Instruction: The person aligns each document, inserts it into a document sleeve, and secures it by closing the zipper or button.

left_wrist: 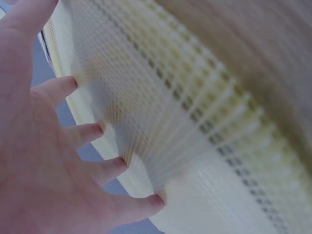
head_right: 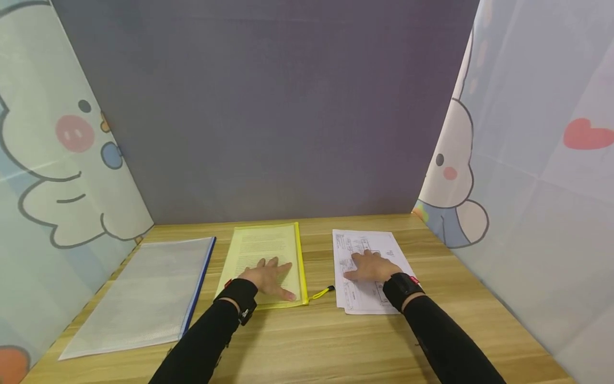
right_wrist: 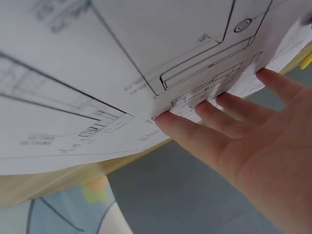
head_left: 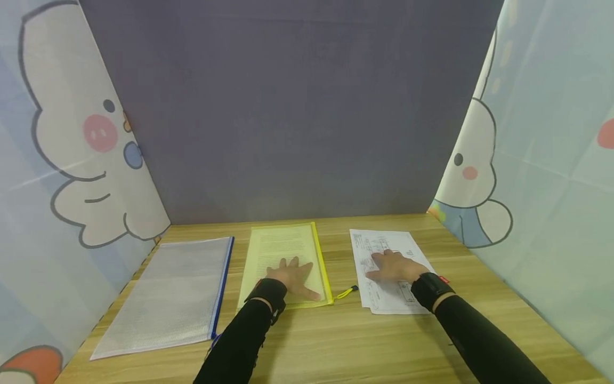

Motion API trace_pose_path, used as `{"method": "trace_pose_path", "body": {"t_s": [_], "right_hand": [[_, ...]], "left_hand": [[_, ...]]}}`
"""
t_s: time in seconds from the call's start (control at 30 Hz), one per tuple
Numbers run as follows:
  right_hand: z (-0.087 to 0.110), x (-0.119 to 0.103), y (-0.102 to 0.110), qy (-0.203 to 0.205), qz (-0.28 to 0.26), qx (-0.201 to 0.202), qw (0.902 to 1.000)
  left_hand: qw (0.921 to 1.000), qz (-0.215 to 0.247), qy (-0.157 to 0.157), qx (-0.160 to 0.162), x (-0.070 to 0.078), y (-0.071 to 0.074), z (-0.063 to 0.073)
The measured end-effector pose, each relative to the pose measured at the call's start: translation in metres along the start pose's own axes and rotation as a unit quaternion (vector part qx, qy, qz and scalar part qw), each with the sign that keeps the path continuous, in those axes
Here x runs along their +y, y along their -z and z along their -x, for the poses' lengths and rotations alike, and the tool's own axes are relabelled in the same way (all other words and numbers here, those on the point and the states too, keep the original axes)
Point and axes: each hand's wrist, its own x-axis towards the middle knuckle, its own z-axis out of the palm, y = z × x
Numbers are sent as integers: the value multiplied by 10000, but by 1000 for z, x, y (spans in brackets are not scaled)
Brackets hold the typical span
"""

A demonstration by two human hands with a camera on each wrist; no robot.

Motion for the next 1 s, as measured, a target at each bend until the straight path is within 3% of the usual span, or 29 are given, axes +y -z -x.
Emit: {"method": "trace_pose_path", "body": {"t_s": [0.37,0.63,0.87,1.0], "right_hand": [[-6,8,4,106,-202,32,9997],[-8,8,-1,40,-292,-64,9995],[-8,9,-7,-168,-555,-355,9977],[-9,11,-9,-197,-673,-490,9963]], "left_hand": [[9994,224,-26,244,-7,-6,-10],[9953,822,-386,324,-12,1,-7],[9858,1118,-191,1236,-49,15,-4],[9842,940,301,1467,-79,27,9]]}}
